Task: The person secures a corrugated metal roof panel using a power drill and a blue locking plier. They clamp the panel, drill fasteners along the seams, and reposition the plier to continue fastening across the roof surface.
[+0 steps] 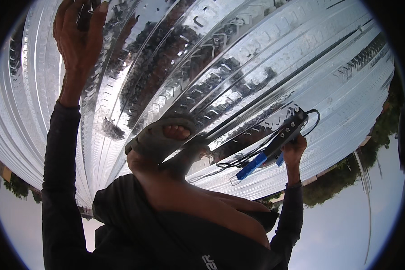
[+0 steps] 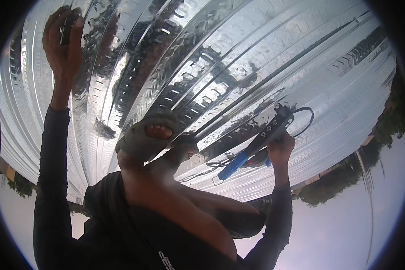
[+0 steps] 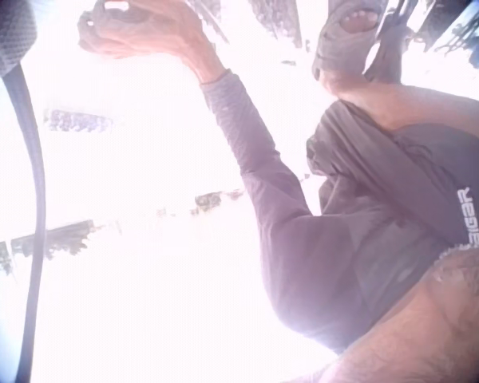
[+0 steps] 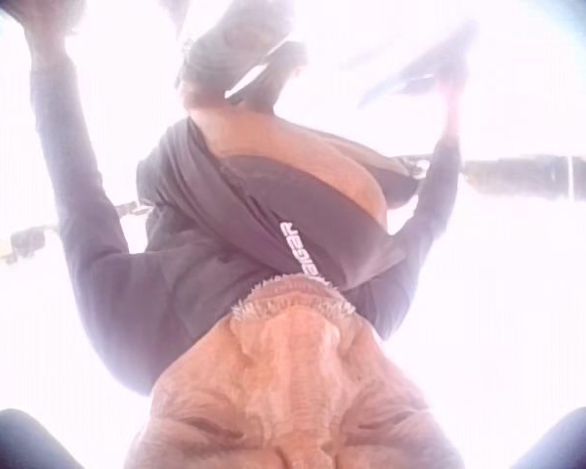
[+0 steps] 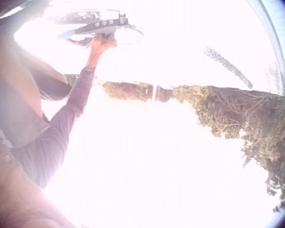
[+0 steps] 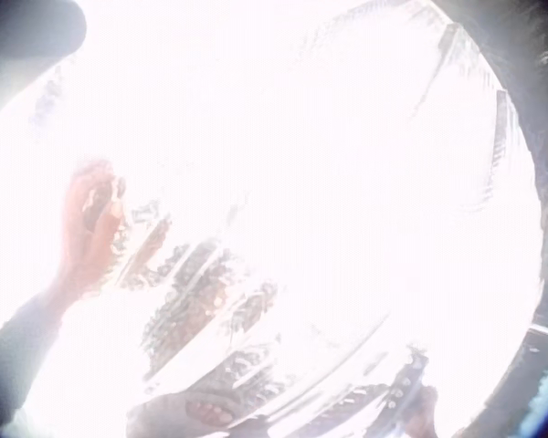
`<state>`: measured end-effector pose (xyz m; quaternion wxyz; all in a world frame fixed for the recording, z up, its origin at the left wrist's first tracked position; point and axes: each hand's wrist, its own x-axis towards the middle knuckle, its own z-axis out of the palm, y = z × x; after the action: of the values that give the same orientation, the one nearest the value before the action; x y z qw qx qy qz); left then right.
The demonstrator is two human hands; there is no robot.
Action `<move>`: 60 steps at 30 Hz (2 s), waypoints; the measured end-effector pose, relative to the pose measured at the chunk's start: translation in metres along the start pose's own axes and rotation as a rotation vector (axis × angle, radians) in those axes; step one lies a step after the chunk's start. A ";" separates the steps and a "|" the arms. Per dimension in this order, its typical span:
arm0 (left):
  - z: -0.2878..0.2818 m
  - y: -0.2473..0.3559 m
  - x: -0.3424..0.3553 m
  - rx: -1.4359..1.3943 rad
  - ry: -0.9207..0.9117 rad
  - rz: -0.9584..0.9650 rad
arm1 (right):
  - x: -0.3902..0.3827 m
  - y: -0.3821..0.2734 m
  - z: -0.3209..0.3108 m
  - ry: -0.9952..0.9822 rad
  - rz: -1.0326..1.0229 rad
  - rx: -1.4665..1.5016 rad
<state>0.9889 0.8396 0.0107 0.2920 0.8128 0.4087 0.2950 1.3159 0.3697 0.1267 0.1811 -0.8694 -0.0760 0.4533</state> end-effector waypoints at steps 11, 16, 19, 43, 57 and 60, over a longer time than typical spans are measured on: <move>0.001 -0.005 0.013 0.398 -0.093 0.308 | -0.011 0.006 0.028 0.000 -0.235 -0.048; 0.000 -0.019 0.014 0.233 -0.168 0.274 | 0.001 0.002 0.031 -0.004 -0.277 -0.051; 0.012 -0.010 0.007 -0.004 -0.165 0.227 | 0.008 -0.011 0.036 -0.010 -0.322 -0.068; 0.010 -0.009 0.011 0.303 -0.055 0.295 | 0.009 -0.047 -0.015 -0.105 -0.266 -0.127; 0.008 -0.008 0.013 0.487 -0.019 0.329 | 0.058 -0.077 -0.046 0.033 -0.534 -0.185; 0.004 -0.009 0.009 0.465 -0.078 0.311 | 0.041 -0.081 -0.051 0.032 -0.419 -0.271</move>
<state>0.9923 0.8508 0.0038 0.0645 0.9216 0.3243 0.2032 1.3833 0.4443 0.1532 0.1541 -0.8581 -0.3120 0.3777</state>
